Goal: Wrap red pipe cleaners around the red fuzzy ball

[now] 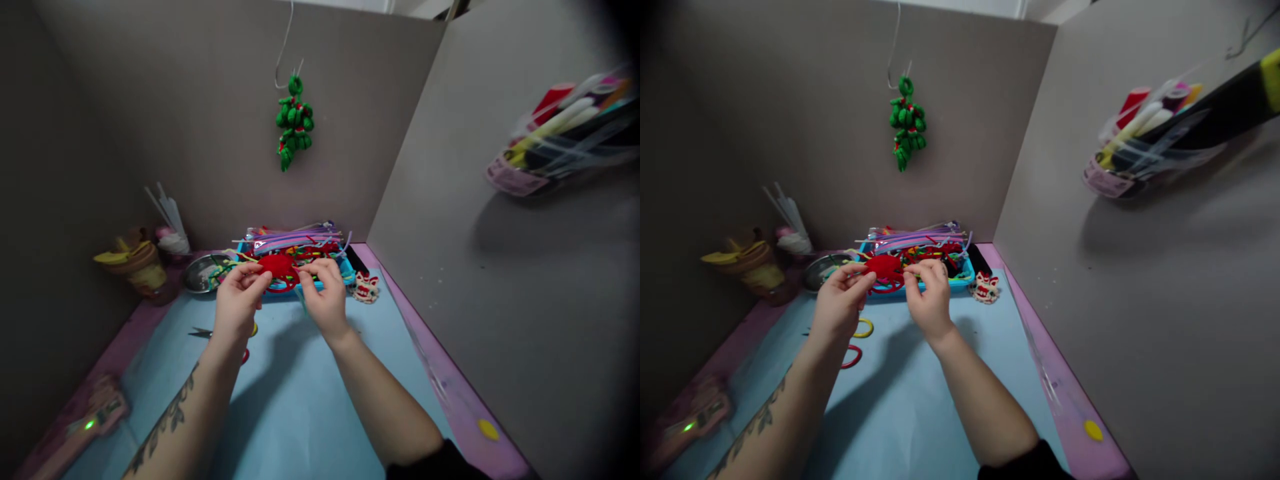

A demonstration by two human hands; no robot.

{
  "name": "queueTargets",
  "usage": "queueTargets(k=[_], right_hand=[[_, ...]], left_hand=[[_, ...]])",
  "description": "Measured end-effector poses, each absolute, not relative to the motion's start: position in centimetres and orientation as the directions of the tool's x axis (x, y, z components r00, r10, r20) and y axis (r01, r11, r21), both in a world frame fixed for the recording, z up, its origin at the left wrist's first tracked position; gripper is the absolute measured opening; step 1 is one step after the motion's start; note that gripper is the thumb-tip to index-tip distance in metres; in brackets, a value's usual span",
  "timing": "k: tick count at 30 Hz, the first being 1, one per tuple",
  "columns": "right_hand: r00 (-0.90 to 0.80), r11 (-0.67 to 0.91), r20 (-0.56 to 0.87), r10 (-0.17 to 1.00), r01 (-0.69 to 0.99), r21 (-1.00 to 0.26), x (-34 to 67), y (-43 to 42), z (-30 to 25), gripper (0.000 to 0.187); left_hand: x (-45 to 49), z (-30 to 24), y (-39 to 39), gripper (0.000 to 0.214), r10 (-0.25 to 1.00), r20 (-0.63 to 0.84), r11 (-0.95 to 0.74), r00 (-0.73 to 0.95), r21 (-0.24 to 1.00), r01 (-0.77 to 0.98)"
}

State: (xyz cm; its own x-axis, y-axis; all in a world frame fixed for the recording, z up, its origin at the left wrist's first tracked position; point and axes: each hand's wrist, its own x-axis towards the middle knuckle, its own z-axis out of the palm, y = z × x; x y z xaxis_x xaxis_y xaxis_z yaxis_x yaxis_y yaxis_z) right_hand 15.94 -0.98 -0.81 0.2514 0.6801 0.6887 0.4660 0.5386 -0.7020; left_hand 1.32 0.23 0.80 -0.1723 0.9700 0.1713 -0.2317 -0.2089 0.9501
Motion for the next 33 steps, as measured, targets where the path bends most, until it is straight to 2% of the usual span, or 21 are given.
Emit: queueTargets(k=[5,9,12,15,20,23,26,29,33], right_hand=[[0.266,0.452,0.617,0.740,0.482,-0.750,15.4,-1.0,-0.7,0.011],[0.269,0.348,0.404,0.874,0.233,-0.908,15.0,-0.7,-1.1,0.016],[0.245,0.272,0.269,0.931,0.022,-0.962,14.9,-0.4,-1.2,0.022],[0.216,0.233,0.205,0.954,-0.110,-0.966,14.8,-0.5,-1.1,0.025],[0.247,0.230,0.179,0.952,-0.194,-0.954,14.6,-0.6,-0.8,0.025],[0.286,0.260,0.194,0.938,-0.211,-0.942,14.6,-0.6,-0.9,0.024],[0.306,0.290,0.227,0.924,-0.177,-0.941,14.6,-0.5,-1.1,0.021],[0.318,0.322,0.288,0.903,-0.059,-0.945,14.5,-0.6,-1.4,0.019],[0.304,0.334,0.360,0.882,0.136,-0.933,14.4,-1.0,-1.2,0.019]], left_hand=[[1.7,0.8,-0.1,0.030,0.964,0.204,-0.240,-0.170,0.944,-0.226],[2.3,0.7,-0.5,0.029,0.952,0.246,-0.279,-0.180,0.941,-0.191],[2.7,0.3,-0.6,0.029,0.956,0.249,-0.276,-0.155,0.943,-0.188],[2.9,0.0,-0.6,0.029,0.958,0.249,-0.273,-0.141,0.941,-0.198],[3.0,-0.2,-0.5,0.029,0.965,0.226,-0.250,-0.132,0.945,-0.212],[3.1,0.1,-0.7,0.032,0.972,0.202,-0.223,-0.119,0.953,-0.205],[3.1,0.7,-1.0,0.049,0.983,0.162,-0.178,-0.091,0.961,-0.211],[3.2,1.1,-1.3,0.069,0.992,0.112,-0.123,-0.059,0.963,-0.238],[3.2,1.0,-1.3,0.071,0.995,0.073,-0.090,-0.070,0.953,-0.290]])
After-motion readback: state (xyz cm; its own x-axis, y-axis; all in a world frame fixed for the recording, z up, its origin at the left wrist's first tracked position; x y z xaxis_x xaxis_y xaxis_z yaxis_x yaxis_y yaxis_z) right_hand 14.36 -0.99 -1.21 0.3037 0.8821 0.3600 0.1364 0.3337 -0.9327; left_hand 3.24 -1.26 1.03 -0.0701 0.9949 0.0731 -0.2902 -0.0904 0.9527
